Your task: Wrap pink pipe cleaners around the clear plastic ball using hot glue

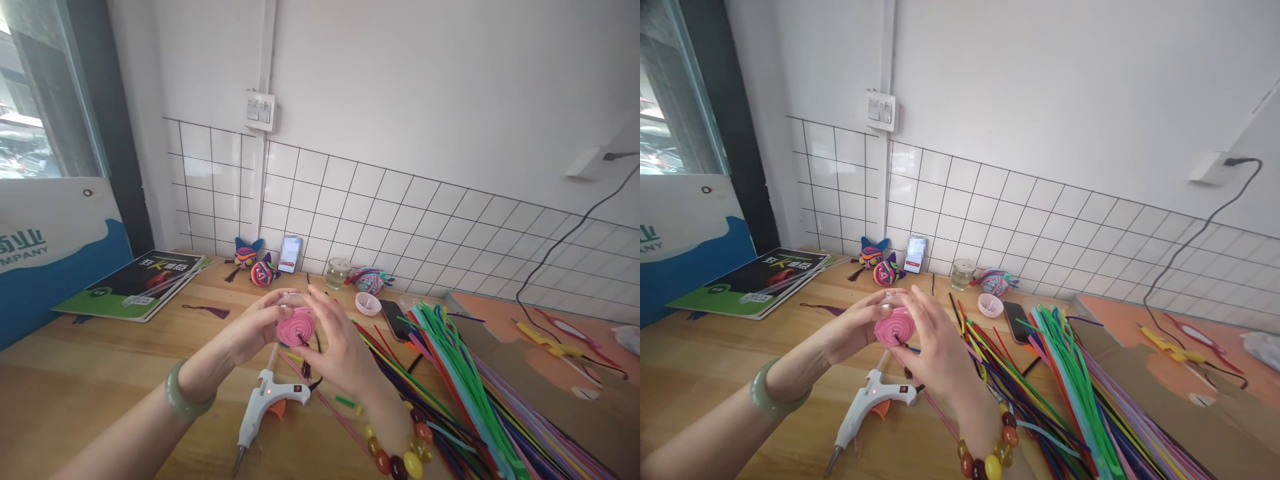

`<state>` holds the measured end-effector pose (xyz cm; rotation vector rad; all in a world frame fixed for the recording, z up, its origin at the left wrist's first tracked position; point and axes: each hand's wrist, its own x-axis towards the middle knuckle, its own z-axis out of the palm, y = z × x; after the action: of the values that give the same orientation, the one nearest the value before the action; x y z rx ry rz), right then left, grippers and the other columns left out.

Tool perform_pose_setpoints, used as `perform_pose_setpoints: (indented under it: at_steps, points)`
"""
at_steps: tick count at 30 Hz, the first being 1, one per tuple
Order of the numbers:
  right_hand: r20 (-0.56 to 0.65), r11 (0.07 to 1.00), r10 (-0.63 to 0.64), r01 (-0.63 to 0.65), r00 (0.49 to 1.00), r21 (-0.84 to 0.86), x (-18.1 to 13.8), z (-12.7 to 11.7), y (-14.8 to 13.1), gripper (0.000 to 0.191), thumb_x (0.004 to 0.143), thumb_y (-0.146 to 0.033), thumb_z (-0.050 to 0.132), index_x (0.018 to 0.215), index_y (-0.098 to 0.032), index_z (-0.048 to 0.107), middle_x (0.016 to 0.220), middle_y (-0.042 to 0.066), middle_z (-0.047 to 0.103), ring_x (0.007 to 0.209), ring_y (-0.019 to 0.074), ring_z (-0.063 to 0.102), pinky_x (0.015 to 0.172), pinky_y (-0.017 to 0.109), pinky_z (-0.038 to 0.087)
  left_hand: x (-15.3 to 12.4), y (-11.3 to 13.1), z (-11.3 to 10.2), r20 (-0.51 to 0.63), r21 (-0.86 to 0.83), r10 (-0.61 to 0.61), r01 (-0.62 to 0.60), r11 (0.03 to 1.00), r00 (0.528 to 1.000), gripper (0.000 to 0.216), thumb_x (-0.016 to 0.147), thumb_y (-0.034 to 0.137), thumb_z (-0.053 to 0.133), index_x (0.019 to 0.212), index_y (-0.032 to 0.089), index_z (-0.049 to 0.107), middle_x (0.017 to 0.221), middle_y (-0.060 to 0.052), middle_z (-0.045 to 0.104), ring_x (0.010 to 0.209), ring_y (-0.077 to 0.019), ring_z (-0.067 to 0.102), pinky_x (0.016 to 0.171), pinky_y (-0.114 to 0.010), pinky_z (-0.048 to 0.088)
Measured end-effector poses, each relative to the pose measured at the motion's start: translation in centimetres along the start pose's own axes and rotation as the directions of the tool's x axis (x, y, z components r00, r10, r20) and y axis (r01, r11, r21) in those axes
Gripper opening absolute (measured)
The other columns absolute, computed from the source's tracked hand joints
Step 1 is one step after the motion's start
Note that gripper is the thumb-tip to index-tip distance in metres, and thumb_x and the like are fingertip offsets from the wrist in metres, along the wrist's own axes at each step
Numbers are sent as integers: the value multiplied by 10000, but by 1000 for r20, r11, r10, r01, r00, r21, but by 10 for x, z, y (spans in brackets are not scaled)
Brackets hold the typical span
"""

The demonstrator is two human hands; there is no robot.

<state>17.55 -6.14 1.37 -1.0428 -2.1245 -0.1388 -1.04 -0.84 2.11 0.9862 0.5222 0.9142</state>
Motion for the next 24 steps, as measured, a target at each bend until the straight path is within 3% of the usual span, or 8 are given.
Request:
perform_pose_setpoints:
  at_steps: [4,7,10,13,15,18,22,24]
  points:
    - [-89,999,-13,10,996,-40,1,-7,0,708,863,-257,712,1474,-222,357,1524,159,423,1426,296,391,1140,541,412,0,1,2,-34,-30,67,-68,997,997,354,713,254,763,1056,195,703,971,-65,707,814,-199,645,652,-303,562]
    - [-222,998,-59,50,973,-46,3,-12,-1,618,899,-248,664,1449,-207,384,1494,166,449,1431,292,378,1147,544,396,1,-1,1,-100,-31,88,-92,995,991,325,754,263,733,1070,200,692,982,-64,702,812,-187,641,660,-292,557]
    - [-368,997,-59,34,928,-74,4,-13,1,461,920,-193,615,1361,-206,481,1393,154,548,1352,273,478,1115,517,434,4,-4,-1,-176,-33,91,-98,995,980,317,777,288,721,1077,192,683,992,-72,695,812,-181,640,682,-295,558]
    - [-417,996,28,-60,908,-64,4,-9,8,240,930,-178,578,1166,-195,617,1183,129,675,1156,248,619,1013,464,515,8,-6,-2,-203,-42,86,-97,994,975,318,779,313,717,1063,176,684,1020,-90,690,835,-197,648,709,-323,566]
    - [-357,987,144,-158,923,-10,4,-7,15,155,931,-206,565,1049,-189,663,1093,119,710,1072,245,652,973,449,530,8,-5,-1,-185,-53,84,-95,994,979,320,781,309,711,1069,172,682,1036,-95,689,862,-208,650,726,-333,569]
    - [-151,947,323,-318,934,54,3,-6,23,175,931,-252,538,996,-189,687,1093,119,723,1059,252,658,980,449,509,7,-3,0,-158,-69,91,-103,992,983,328,788,301,700,1089,173,678,1073,-102,688,905,-215,651,745,-336,572]
    - [91,909,413,-416,906,23,1,-6,27,180,901,-240,553,919,-189,725,1024,107,745,994,260,669,918,419,498,4,-1,1,-163,-69,111,-124,990,980,332,802,298,686,1111,176,677,1085,-102,695,939,-218,660,780,-343,574]
    - [228,889,447,-457,865,-13,0,-4,26,166,863,-213,585,836,-185,746,945,99,759,926,260,681,839,379,498,4,0,0,-175,-64,124,-137,988,977,332,803,299,685,1112,179,674,1075,-98,698,936,-222,667,779,-348,573]
